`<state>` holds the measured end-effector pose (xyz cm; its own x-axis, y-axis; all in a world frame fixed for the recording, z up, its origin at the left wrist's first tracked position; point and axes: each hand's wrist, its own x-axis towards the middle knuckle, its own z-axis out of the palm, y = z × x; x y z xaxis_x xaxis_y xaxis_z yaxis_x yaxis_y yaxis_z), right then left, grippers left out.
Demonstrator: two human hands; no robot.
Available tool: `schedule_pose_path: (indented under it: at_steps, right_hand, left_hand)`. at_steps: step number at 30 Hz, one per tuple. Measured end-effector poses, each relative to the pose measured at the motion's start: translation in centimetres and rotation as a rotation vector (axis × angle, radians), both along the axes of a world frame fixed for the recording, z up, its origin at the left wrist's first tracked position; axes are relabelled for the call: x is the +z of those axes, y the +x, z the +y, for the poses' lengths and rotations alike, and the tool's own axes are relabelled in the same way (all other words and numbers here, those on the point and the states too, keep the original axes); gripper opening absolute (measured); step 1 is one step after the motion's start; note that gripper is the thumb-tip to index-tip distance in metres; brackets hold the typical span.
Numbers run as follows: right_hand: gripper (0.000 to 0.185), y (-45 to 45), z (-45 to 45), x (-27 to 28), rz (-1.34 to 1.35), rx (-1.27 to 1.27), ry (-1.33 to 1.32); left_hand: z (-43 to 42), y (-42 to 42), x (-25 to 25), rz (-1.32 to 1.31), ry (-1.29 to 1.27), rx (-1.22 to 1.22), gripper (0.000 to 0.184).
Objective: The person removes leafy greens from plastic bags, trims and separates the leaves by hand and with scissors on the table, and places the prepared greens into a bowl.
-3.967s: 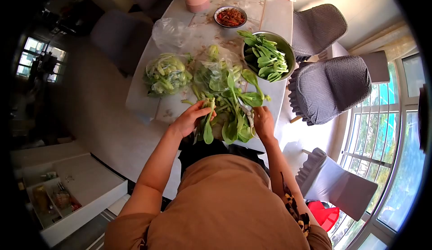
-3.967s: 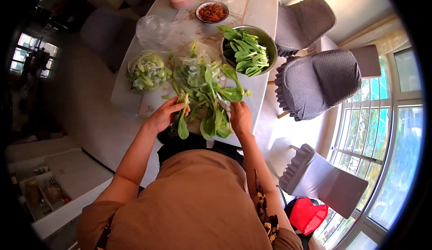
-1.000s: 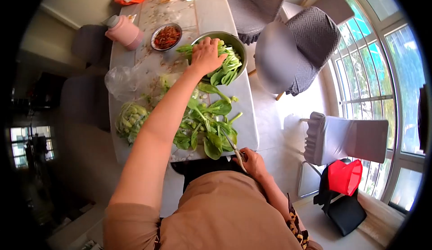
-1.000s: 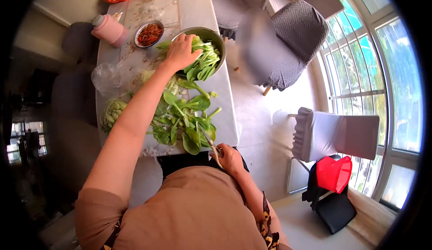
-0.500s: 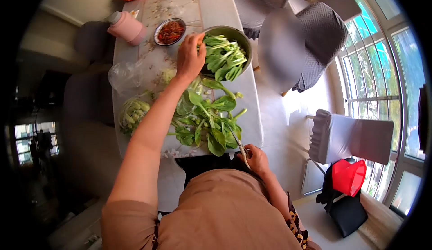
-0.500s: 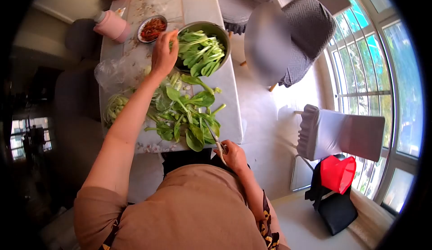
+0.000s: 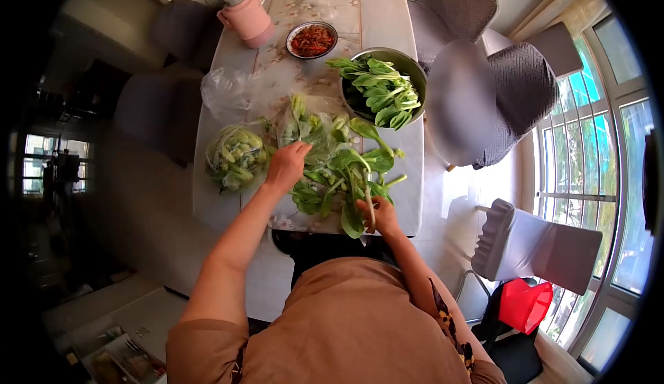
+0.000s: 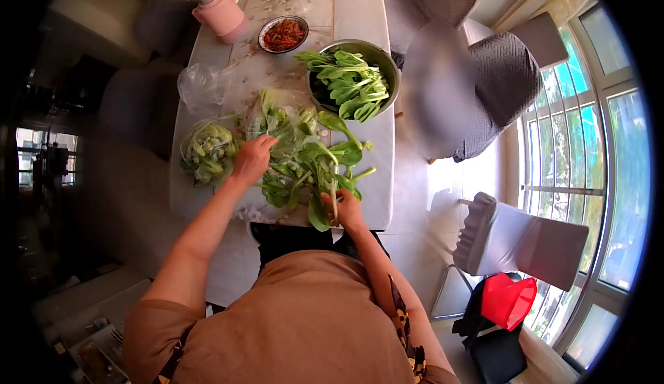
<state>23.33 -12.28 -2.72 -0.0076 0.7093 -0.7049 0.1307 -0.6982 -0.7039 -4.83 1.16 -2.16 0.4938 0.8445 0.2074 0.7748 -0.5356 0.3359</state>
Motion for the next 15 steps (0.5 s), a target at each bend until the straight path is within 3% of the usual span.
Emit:
schedule_pose_path:
  at_steps: [3,6,9,12,15]
  right_hand:
    - [0.049,0.5,-0.2,-0.7,0.122,-0.145,-0.078]
    - [0.05,0.8,-0.9,0.1,0.125,-0.137,-0.088]
    - [0.05,1.0,-2.0,0.7,0.097,-0.131,-0.058]
    - [0.049,1.2,-3.0,1.3,0.05,-0.101,-0.008]
    - [0.048,1.0,-3.8,2.4,-0.072,-0.057,0.029]
  left_hand:
    - [1.3,0.5,-0.3,0.074,-0.067,0.064,0.025]
    - [4.0,2.2,0.6,0.3,-0.229,0.343,0.018]
    - [7.5,1.9,0.9,0.333,-0.271,0.531,0.015]
    - [10.4,1.5,1.4,0.254,-0.274,0.592,0.02]
    - [13.0,1.5,0.2,0.321,-0.081,0.542,0.028]
